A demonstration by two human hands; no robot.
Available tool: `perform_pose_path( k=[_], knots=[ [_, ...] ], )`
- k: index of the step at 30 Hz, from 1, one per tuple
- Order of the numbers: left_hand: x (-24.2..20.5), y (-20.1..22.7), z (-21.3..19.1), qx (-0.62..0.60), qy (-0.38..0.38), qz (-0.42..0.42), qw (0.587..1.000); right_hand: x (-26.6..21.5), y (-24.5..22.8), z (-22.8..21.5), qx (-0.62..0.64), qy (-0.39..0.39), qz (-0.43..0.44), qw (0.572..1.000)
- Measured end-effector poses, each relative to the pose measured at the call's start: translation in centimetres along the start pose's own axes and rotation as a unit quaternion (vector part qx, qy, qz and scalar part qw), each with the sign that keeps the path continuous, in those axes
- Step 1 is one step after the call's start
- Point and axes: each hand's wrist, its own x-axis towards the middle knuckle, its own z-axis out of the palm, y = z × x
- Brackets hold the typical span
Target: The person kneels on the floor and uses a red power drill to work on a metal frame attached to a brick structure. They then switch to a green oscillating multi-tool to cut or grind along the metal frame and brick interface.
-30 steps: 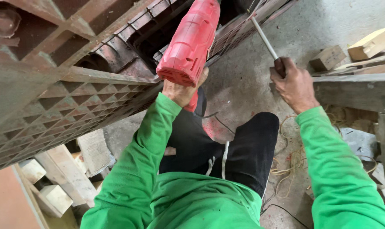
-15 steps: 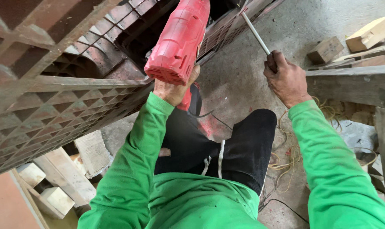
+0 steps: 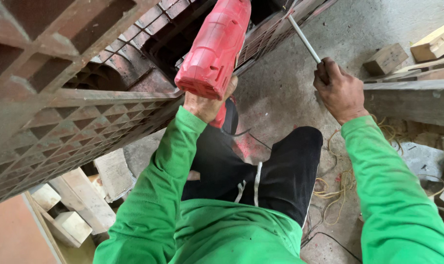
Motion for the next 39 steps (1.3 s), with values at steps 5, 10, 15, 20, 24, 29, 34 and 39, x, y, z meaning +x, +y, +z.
perform_pose_path(
  k=[5, 10, 15, 20, 24, 29, 34, 39],
  knots=[
    [-0.3, -0.5, 0.8, 0.123, 0.020, 0.061, 0.990, -1.0, -1.2, -0.1, -0.010, -0.018, 0.068, 0.997],
    [-0.1, -1.2, 1.6, 0.072, -0.013, 0.019, 0.997, -1.2, -2.9, 1.2, 0.210, -0.073, 0.185, 0.957],
    [0.3, -0.9, 1.6, 0.085, 0.008, 0.050, 0.995, -1.1, -3.2, 1.9, 0.194, -0.022, 0.186, 0.963],
    [1.0, 0.0, 0.5, 0.025, -0.013, 0.004, 1.000, -0.1, -1.8, 1.9, 0.151, 0.000, 0.112, 0.982],
    [1.1, 0.9, -0.2, -0.109, -0.040, -0.074, 0.990, -0.4, -1.2, 2.0, 0.131, 0.018, 0.074, 0.988],
    [1.3, 1.4, -0.7, -0.111, -0.036, -0.061, 0.991, -0.5, -0.8, 1.9, 0.036, 0.023, 0.056, 0.998],
    [1.2, 1.4, -1.0, -0.151, -0.047, -0.092, 0.983, -0.4, -0.2, 2.1, 0.012, 0.015, 0.043, 0.999],
    [1.3, 1.2, -1.0, -0.091, -0.055, -0.061, 0.992, -0.4, 0.3, 1.8, 0.053, 0.025, 0.002, 0.998]
  ],
)
